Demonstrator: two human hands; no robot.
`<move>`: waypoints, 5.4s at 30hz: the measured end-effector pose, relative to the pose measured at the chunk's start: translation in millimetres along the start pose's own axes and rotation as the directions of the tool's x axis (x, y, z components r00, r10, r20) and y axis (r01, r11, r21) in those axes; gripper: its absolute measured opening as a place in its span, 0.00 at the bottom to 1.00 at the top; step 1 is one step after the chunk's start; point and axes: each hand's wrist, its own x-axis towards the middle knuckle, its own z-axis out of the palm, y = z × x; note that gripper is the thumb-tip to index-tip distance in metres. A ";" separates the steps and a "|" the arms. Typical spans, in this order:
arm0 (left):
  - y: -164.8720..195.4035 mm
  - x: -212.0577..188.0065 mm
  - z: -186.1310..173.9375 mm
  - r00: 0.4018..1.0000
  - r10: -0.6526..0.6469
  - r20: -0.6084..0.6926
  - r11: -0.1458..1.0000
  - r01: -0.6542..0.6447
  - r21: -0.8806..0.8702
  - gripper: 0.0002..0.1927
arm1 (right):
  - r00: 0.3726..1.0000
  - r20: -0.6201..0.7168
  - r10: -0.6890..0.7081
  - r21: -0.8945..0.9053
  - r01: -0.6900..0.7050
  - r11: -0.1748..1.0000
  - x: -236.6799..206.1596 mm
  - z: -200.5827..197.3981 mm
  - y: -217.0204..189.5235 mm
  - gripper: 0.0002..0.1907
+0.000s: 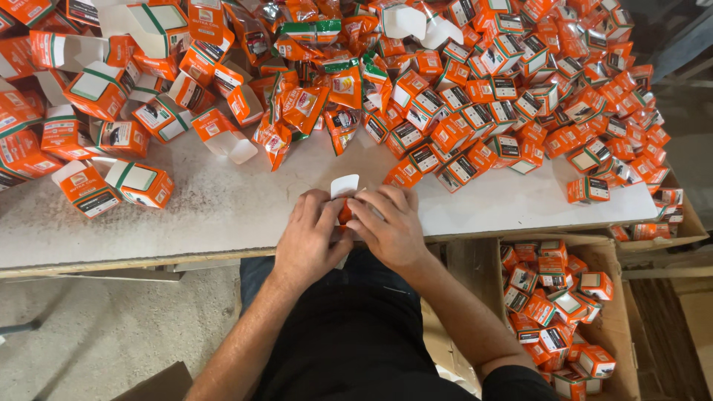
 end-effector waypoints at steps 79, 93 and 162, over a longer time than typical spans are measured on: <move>-9.3 -10.9 -11.3 0.999 0.050 -0.012 0.938 -0.051 -0.343 0.18 | 0.987 -0.032 0.154 0.258 -0.141 0.956 -22.2 -3.3 10.5 0.23; -68.1 61.4 -30.5 0.988 -0.081 -0.133 0.869 0.135 0.475 0.13 | 0.980 -0.136 0.146 0.178 -0.120 0.977 10.9 -14.0 9.2 0.16; -22.2 -7.2 -45.0 0.947 0.320 0.022 0.936 -0.319 0.148 0.14 | 0.885 0.213 0.415 0.397 -0.466 0.791 15.9 -6.8 -12.2 0.16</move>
